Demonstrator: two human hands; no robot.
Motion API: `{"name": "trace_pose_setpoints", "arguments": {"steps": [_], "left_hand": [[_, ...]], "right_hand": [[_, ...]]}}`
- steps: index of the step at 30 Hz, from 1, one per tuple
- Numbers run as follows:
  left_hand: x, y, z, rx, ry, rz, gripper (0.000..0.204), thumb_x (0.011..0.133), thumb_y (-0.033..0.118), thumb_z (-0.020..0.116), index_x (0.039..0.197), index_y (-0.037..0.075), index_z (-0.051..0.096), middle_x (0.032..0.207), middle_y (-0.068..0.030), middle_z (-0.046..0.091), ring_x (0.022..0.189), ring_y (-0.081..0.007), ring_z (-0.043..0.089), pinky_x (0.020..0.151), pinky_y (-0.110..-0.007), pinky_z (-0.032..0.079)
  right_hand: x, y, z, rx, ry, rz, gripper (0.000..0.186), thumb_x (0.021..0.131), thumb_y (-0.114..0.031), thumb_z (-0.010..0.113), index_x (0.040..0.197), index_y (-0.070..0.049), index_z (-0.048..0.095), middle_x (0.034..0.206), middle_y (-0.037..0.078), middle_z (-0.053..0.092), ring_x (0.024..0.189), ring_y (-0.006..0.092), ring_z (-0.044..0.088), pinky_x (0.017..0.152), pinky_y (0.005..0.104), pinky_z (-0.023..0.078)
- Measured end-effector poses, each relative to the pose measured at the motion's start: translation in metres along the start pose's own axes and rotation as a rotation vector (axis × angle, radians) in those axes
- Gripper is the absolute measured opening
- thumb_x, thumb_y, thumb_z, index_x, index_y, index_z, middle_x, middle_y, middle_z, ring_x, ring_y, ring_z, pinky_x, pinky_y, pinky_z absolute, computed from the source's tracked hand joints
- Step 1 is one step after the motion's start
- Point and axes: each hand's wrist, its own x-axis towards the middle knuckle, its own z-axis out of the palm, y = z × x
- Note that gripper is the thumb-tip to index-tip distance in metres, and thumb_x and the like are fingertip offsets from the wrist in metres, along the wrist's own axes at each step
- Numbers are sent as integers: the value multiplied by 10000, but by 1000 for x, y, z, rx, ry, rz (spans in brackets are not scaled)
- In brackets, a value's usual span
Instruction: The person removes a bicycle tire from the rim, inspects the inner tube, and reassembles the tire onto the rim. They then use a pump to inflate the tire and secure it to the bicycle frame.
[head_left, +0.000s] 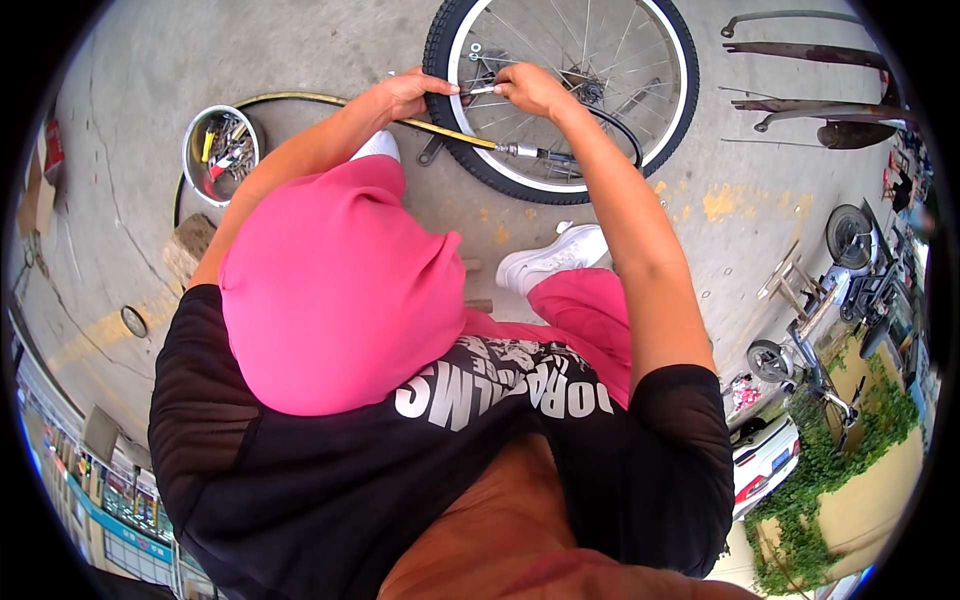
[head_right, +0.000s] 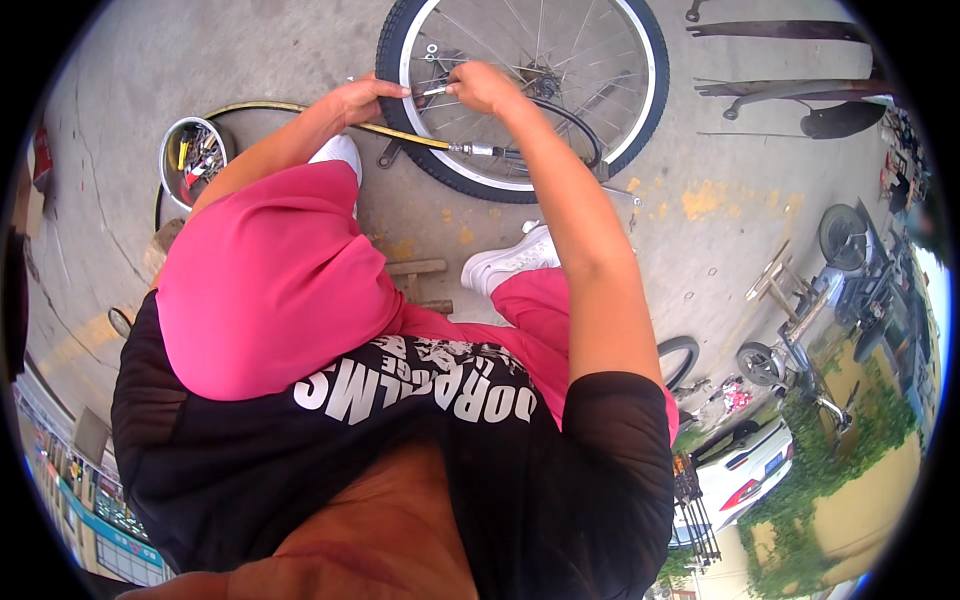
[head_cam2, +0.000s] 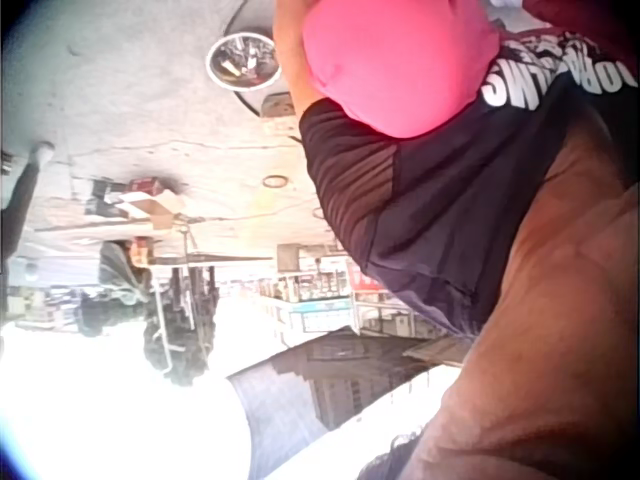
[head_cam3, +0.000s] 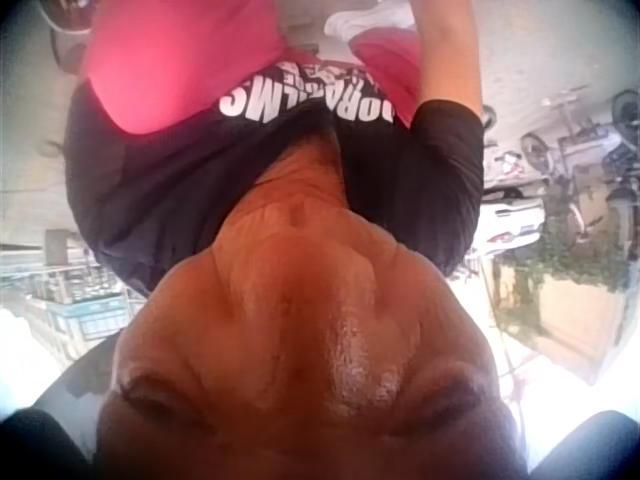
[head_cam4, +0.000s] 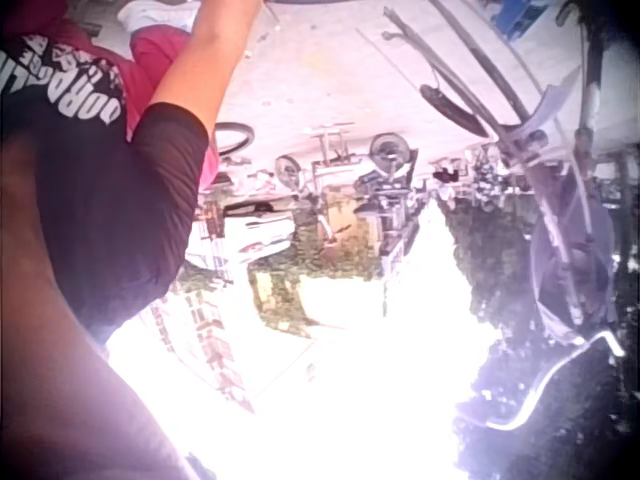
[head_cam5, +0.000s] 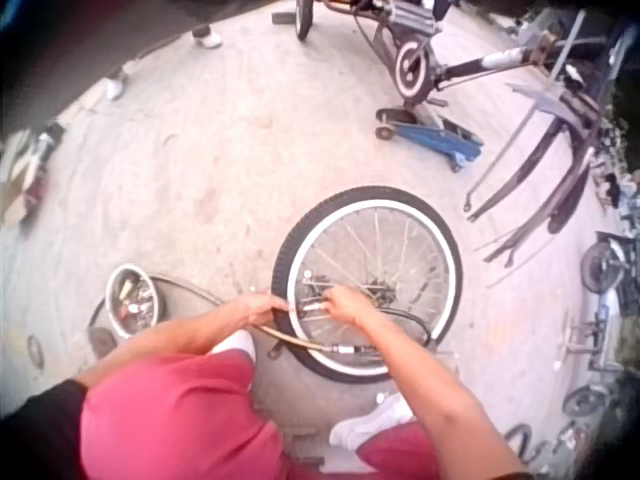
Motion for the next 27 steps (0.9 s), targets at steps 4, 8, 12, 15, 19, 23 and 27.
{"name": "trace_pose_setpoints", "arguments": {"steps": [4, 8, 12, 15, 19, 23, 27], "left_hand": [[-1, 2, 1, -5, 25, -38, 412, 773, 11, 652, 1162, -12, 519, 1052, -129, 621, 987, -274, 618, 930, -413, 480], [-3, 4, 8, -36, 66, -23, 272, 783, 15, 639, 1048, -27, 599, 982, -140, 653, 950, -268, 634, 886, -418, 509], [-4, 4, 1, -41, 62, -28, 312, 795, 39, 646, 1091, -19, 567, 1028, -144, 638, 980, -269, 625, 902, -407, 503], [-2, 0, 6, -66, 155, 37, 332, 809, 99, 674, 1098, -14, 555, 1032, -141, 637, 971, -263, 625, 897, -402, 501], [1, -3, 6, -113, 287, 139, 380, 814, 168, 702, 1108, -9, 539, 1029, -137, 637, 957, -258, 623, 883, -409, 501], [8, -1, -1, -64, 280, 161, 406, 814, 158, 701, 1133, -4, 509, 1027, -142, 630, 956, -276, 618, 867, -436, 501], [10, 4, -1, -35, 333, 130, 359, 816, 134, 693, 1098, -3, 518, 992, -138, 626, 930, -280, 622, 849, -429, 510]], "right_hand": [[-9, -17, -4, -171, 10, 60, 275, 857, -271, 573, 946, -27, 663, 923, 192, 648, 901, 360, 612, 750, 448, 479], [-38, -49, -21, -240, 326, 68, 302, 874, -300, 559, 877, -12, 650, 873, 178, 650, 867, 364, 615, 727, 454, 482], [-87, -60, -9, 304, 626, 299, 442, 875, -405, 557, 802, 30, 586, 792, 159, 626, 733, 319, 626, 671, 422, 503], [-119, -68, 39, 1259, 323, 764, 562, 833, -527, 592, 849, 33, 554, 807, 140, 599, 673, 267, 625, 620, 379, 530], [-110, -61, 119, 1787, 434, 707, 649, 805, -432, 685, 1149, 59, 434, 1012, 172, 557, 876, 299, 616, 721, 399, 537], [-81, -56, 122, 1890, 931, 750, 518, 825, -293, 700, 1120, 34, 428, 1038, 131, 526, 946, 269, 578, 823, 422, 497], [-70, -36, 129, 2052, 1057, 751, 408, 831, -224, 695, 1031, 11, 429, 912, 98, 518, 808, 207, 550, 753, 426, 513]]}}
